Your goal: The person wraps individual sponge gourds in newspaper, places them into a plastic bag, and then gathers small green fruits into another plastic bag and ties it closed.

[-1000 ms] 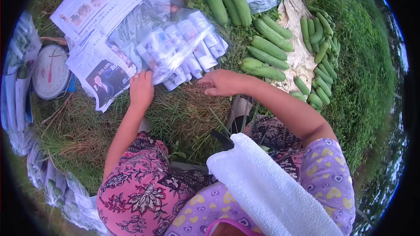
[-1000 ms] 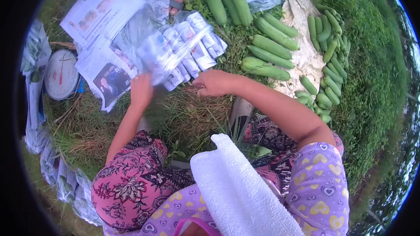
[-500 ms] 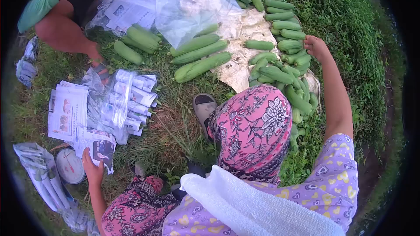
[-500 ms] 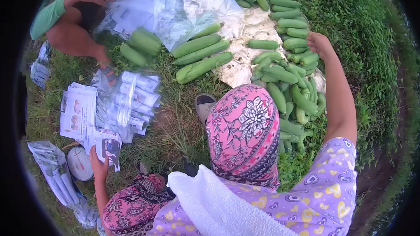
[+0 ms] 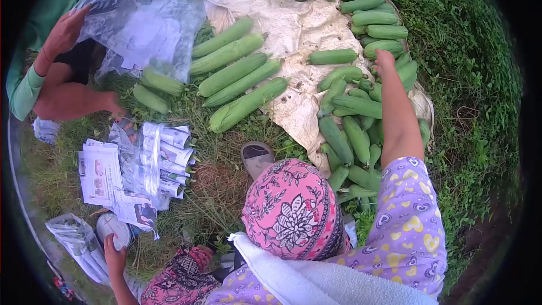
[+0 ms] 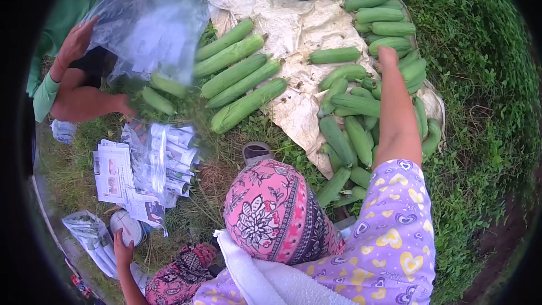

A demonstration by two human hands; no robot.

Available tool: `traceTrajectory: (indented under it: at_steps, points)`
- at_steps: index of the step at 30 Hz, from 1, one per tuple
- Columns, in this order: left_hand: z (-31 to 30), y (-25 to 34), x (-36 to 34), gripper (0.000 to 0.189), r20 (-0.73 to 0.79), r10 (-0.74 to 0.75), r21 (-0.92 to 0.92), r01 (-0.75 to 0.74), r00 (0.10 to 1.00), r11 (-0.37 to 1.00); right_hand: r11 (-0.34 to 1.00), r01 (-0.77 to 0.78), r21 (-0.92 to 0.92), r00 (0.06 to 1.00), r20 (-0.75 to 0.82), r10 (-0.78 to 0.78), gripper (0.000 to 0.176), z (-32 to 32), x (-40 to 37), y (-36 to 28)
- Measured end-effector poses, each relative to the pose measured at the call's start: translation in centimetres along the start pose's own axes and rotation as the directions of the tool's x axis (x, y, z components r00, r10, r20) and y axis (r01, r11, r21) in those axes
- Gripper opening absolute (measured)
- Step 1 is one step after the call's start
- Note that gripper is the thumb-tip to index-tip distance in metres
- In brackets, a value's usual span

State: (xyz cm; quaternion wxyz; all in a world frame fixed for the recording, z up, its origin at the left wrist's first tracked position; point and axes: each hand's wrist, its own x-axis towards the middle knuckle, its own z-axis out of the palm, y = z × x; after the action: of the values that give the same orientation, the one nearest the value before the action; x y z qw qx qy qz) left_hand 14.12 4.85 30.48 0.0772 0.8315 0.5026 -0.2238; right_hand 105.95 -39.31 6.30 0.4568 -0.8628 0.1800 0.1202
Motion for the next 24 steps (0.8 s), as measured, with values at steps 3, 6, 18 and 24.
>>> traceTrajectory:
  at_steps: [3, 6, 18, 24]
  points:
    - [0.8, -1.4, 0.1, 0.061, 0.035, -0.012, 0.039, 0.011, 0.999, 0.999, 0.957, 0.077, -0.278, 0.932, -0.322, -0.169, 0.044, 1.8, 2.7, 0.8]
    - [0.6, -1.2, 0.6, 0.058, 0.093, -0.048, -0.090, 0.056, 0.995, 0.994, 0.878, 0.130, -0.461, 0.785, -0.493, -0.376, 0.045, 2.0, -0.9, -2.1]
    - [0.2, 1.6, 5.2, 0.056, 0.105, -0.008, -0.050, 0.013, 0.994, 0.999, -0.164, 0.412, -0.896, 0.449, 0.357, -0.819, 0.042, 6.9, 4.7, -7.8]
    - [-1.5, 3.1, 5.8, 0.053, 0.135, 0.020, -0.023, -0.017, 0.991, 1.000, -0.319, 0.279, -0.906, 0.713, 0.418, -0.564, 0.041, 8.0, 3.9, -9.2]
